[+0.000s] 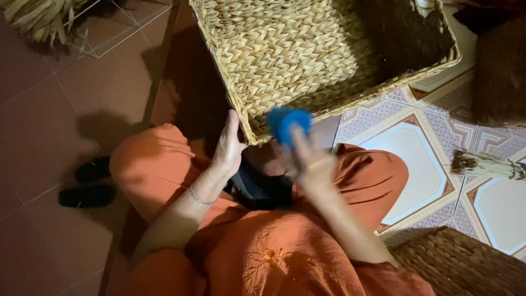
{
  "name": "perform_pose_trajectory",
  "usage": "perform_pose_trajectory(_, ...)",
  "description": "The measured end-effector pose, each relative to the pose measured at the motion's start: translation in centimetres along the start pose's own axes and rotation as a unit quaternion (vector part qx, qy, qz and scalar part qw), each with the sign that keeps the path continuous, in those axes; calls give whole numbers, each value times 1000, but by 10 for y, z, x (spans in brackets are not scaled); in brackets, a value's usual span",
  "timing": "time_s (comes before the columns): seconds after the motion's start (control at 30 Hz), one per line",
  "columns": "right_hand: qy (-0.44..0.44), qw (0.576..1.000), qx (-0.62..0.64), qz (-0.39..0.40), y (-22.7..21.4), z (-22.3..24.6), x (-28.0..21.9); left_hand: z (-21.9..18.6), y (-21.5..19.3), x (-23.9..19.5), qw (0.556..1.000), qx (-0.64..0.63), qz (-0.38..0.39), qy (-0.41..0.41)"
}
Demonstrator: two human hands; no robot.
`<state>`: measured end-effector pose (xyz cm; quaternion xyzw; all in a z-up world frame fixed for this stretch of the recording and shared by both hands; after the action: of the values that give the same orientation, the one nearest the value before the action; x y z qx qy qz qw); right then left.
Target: The person sits on the floor and wipes the interior and exterior surfaces of a woven basket using a blue cloth. They rotate the basket to clean all sides and the bottom, then place it aside and repeat the process with another basket.
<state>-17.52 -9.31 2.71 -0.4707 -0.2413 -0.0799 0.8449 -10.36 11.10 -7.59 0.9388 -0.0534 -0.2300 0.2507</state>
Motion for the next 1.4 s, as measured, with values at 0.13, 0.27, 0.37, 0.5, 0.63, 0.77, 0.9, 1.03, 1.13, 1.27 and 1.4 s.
perform_pose_trajectory(0.13, -27, 995, 37, 85, 23, 44, -9, -11, -3, 0, 998, 4, -48, -41)
perform_pose_trajectory(0.27, -28, 997, 16, 65, 6, 2, -3, -37, 2, -1, 984, 139, -90, -67)
perform_pose_trajectory(0.37, 21, 999, -44, 18, -26, -53, 6, -45, 9, -1, 988, 135, -71, 14)
perform_pose_trajectory(0.5, 125, 982, -126, -61, -51, -99, 20, -45, 16, -5, 991, 57, 30, 121)
perform_pose_trajectory(0.63, 133, 980, -133, -72, -35, -81, 19, -44, 17, -7, 990, 82, 12, 112)
perform_pose_trajectory(0.77, 50, 997, 29, 49, 0, -16, -4, -39, 16, -6, 994, 75, -4, 74)
perform_pose_trajectory(0.9, -9, 997, 44, 60, 16, 31, -16, -43, 10, -6, 996, 48, -4, 76)
perform_pose_trajectory(1.03, -12, 998, 4, 58, -6, -5, -1, -49, 8, -4, 999, 46, 4, 22)
perform_pose_trajectory(1.13, 27, 997, -59, -37, -24, -57, 14, -49, 4, -5, 995, 93, -14, 16)
perform_pose_trajectory(1.27, 122, 981, -122, -93, -47, -108, 15, -46, 4, -3, 994, 105, -14, 27)
perform_pose_trajectory(1.4, 140, 977, -95, -127, -42, -115, 10, -55, -2, 5, 989, 133, -71, 10)
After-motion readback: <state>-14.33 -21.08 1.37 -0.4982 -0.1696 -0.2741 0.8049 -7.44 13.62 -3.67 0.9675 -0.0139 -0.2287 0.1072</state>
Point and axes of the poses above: each hand's wrist, its own x-axis towards the middle knuckle, its own y-axis out of the palm, z = x × y, the point moved 1 cm from there along x, towards the middle knuckle, and after that the axes turned 2 degrees about x, right-handed, at the moved point
